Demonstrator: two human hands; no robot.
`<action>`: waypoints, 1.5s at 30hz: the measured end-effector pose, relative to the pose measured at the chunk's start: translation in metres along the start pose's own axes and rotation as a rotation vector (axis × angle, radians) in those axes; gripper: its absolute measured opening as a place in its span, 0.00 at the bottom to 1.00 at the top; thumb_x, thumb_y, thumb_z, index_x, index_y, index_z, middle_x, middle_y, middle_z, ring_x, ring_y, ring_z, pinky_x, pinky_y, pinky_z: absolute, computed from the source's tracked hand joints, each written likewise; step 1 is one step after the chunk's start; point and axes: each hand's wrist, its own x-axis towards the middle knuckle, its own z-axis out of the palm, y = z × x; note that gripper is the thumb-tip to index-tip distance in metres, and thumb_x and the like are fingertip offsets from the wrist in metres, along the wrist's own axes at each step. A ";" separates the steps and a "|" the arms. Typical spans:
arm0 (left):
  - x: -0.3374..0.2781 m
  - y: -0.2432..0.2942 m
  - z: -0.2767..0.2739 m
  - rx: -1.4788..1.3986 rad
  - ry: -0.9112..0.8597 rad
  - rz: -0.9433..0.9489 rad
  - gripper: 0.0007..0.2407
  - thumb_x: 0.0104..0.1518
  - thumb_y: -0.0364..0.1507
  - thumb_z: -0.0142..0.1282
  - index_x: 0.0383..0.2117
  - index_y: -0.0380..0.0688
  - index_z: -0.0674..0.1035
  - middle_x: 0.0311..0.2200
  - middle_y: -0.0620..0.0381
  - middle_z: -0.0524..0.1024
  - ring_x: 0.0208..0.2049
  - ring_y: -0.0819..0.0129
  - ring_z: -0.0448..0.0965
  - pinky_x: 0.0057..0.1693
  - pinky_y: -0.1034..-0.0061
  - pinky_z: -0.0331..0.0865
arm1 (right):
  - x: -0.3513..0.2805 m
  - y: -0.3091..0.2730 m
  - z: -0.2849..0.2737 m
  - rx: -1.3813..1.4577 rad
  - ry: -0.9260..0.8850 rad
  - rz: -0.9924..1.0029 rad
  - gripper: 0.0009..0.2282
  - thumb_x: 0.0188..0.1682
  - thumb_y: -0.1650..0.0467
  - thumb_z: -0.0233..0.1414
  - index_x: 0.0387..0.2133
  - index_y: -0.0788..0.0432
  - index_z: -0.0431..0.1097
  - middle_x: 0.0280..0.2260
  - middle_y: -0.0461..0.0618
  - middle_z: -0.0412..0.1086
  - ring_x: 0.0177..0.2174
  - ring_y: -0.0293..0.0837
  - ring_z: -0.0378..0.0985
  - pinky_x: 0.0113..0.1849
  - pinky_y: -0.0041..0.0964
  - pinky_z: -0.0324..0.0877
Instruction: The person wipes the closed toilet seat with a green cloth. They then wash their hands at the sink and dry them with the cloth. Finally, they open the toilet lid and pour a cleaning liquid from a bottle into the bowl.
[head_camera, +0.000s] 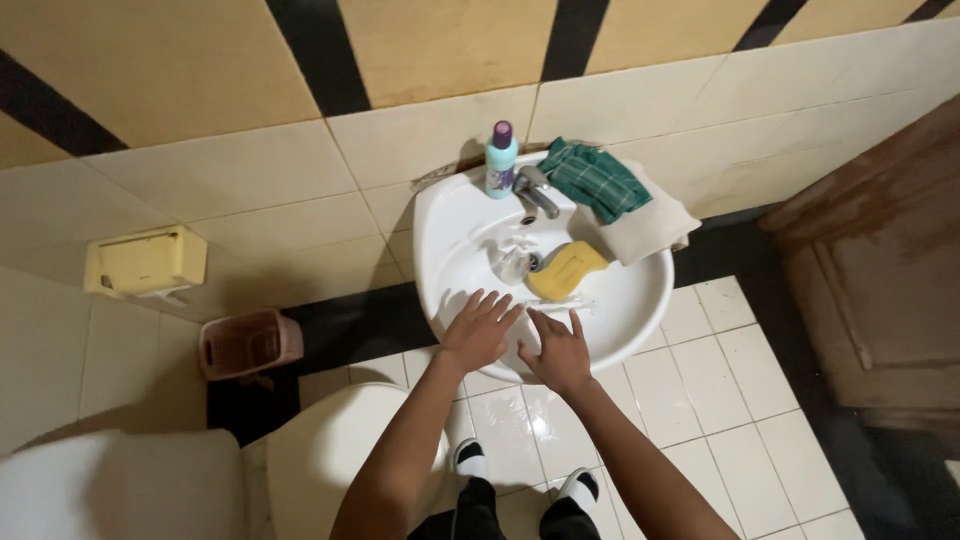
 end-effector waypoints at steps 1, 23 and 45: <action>0.009 0.007 -0.001 0.027 0.050 0.000 0.30 0.50 0.36 0.58 0.64 0.49 0.69 0.63 0.50 0.67 0.65 0.55 0.63 0.70 0.54 0.48 | 0.000 0.008 -0.003 -0.002 0.020 0.008 0.29 0.47 0.58 0.53 0.62 0.55 0.60 0.54 0.52 0.71 0.54 0.47 0.73 0.65 0.55 0.44; 0.170 0.183 -0.040 0.008 0.085 -0.126 0.29 0.50 0.32 0.59 0.63 0.46 0.69 0.64 0.49 0.63 0.65 0.55 0.61 0.68 0.52 0.49 | -0.028 0.181 -0.139 0.119 0.130 0.034 0.27 0.46 0.66 0.56 0.62 0.54 0.62 0.54 0.51 0.70 0.56 0.48 0.68 0.66 0.56 0.41; 0.202 0.131 0.007 -0.141 0.096 -0.275 0.29 0.52 0.35 0.61 0.63 0.46 0.67 0.65 0.44 0.61 0.67 0.52 0.59 0.70 0.52 0.46 | 0.039 0.206 -0.097 -0.013 -0.067 -0.139 0.28 0.47 0.64 0.55 0.63 0.54 0.59 0.59 0.56 0.63 0.62 0.52 0.60 0.64 0.59 0.42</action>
